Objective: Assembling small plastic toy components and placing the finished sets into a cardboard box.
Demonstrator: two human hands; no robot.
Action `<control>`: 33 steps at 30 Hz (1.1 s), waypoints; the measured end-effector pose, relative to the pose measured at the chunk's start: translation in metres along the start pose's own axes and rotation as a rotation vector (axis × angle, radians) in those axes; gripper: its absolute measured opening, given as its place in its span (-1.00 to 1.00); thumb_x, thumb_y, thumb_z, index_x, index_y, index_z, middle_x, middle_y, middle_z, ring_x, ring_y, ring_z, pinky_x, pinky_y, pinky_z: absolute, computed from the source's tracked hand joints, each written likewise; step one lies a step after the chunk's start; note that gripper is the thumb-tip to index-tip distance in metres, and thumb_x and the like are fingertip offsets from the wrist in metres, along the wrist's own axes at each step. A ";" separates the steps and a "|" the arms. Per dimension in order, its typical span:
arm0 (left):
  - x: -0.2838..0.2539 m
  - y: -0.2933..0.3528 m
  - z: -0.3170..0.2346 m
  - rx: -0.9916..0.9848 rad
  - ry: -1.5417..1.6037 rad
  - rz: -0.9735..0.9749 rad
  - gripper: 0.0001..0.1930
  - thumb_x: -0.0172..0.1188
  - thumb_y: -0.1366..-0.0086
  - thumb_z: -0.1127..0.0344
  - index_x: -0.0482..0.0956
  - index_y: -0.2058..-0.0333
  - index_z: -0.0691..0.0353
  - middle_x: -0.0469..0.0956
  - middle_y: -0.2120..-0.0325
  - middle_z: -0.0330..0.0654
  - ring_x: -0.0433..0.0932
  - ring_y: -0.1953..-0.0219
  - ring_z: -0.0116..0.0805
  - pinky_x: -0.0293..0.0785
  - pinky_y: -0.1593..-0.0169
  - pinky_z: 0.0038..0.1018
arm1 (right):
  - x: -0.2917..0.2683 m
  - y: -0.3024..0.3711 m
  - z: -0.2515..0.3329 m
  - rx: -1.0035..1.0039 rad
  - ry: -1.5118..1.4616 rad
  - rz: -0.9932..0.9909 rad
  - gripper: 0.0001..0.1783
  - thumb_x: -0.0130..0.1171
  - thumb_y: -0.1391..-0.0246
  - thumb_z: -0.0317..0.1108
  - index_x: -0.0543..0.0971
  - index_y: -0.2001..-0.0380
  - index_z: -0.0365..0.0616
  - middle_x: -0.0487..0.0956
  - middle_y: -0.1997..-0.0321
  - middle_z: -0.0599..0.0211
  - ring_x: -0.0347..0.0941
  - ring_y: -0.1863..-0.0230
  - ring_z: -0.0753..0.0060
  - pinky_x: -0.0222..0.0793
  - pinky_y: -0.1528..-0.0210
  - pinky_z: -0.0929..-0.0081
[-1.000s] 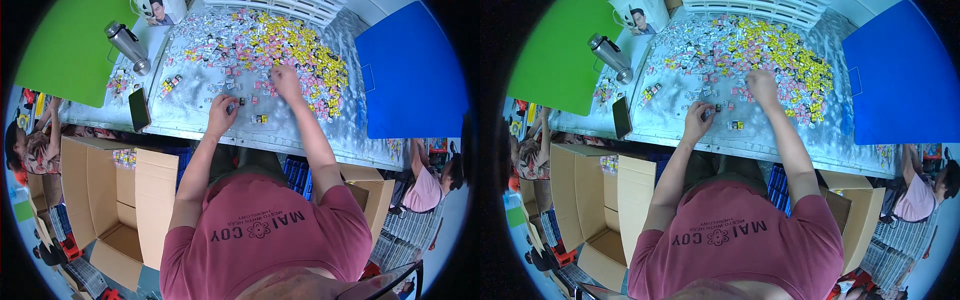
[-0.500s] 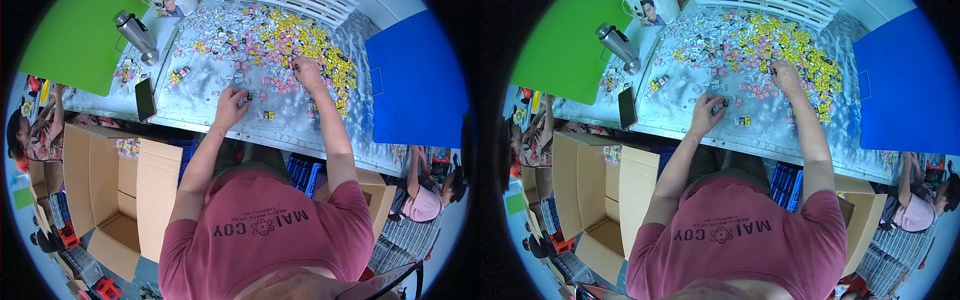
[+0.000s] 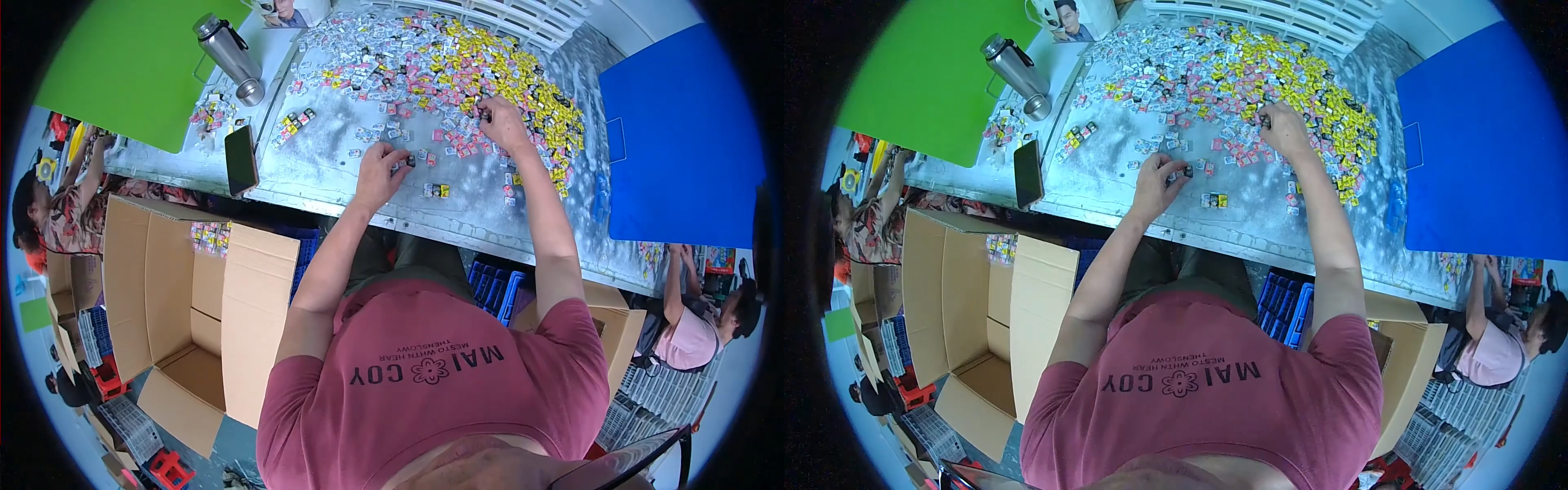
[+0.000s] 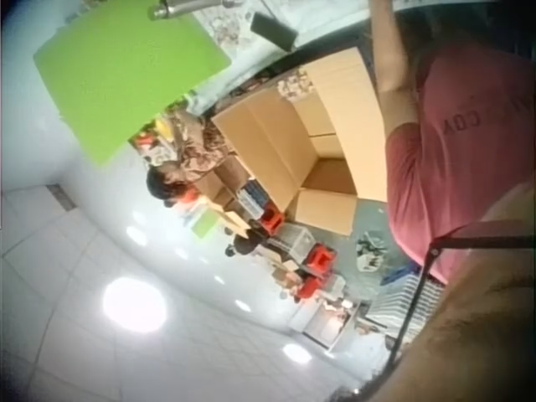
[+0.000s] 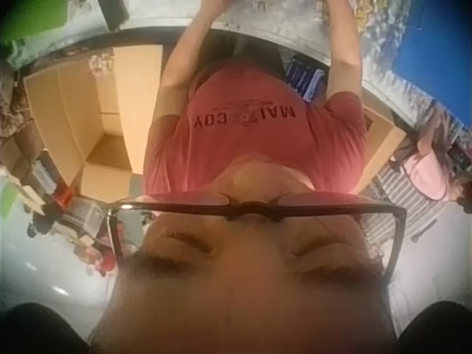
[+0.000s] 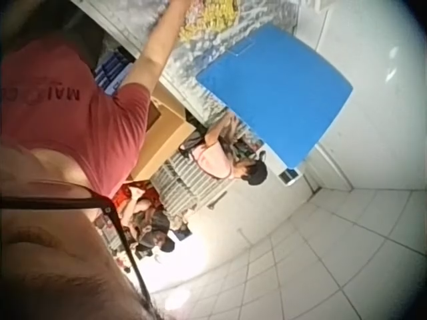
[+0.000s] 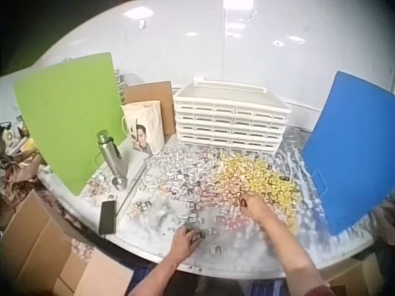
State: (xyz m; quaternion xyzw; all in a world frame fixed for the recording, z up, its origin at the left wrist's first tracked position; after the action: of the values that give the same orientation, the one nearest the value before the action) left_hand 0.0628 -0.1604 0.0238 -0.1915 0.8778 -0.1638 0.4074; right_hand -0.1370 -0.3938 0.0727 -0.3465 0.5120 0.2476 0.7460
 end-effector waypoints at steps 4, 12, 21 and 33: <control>-0.002 -0.004 0.004 -0.047 0.009 0.055 -0.68 0.45 -0.07 0.34 0.71 0.14 0.15 0.50 0.29 -0.11 0.51 0.19 -0.08 0.47 0.08 -0.23 | -0.009 0.023 0.053 0.068 -0.250 -0.024 -0.67 0.30 0.15 -0.48 0.66 0.20 -0.20 0.58 0.21 0.10 0.58 0.20 0.11 0.52 0.08 0.26; 0.003 -0.010 0.007 -0.033 0.030 0.086 -0.66 0.47 -0.05 0.34 0.72 0.14 0.16 0.50 0.29 -0.09 0.53 0.20 -0.07 0.50 0.11 -0.24 | 0.040 0.069 0.109 0.010 -0.356 0.113 -0.62 0.34 0.08 -0.45 0.62 0.12 -0.21 0.57 0.18 0.12 0.58 0.22 0.17 0.53 0.13 0.29; 0.001 -0.004 0.012 -0.052 0.043 0.060 -0.64 0.49 -0.03 0.35 0.72 0.13 0.15 0.48 0.31 -0.10 0.50 0.25 -0.11 0.49 0.15 -0.27 | 0.032 -0.009 0.084 0.094 -0.333 0.016 -0.72 0.40 0.03 -0.27 0.66 0.26 -0.17 0.59 0.25 0.14 0.59 0.19 0.11 0.50 0.12 0.21; 0.002 -0.004 0.015 -0.042 0.070 0.050 -0.65 0.48 -0.04 0.37 0.72 0.13 0.15 0.49 0.28 -0.12 0.50 0.25 -0.15 0.49 0.15 -0.31 | 0.064 -0.058 0.090 -0.056 -0.100 -0.093 -0.74 0.34 0.06 -0.32 0.65 0.25 -0.15 0.61 0.19 0.16 0.58 0.10 0.08 0.50 0.06 0.16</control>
State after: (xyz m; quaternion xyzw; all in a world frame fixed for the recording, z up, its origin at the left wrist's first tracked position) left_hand 0.0741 -0.1670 0.0153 -0.1720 0.8993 -0.1419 0.3762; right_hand -0.0191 -0.3602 0.0491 -0.3778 0.4504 0.2436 0.7714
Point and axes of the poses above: each hand's wrist, its own y-axis away from the middle knuckle, its own x-axis out of the palm, z = x × y, the point moved 5 cm from there along -y, towards the middle knuckle
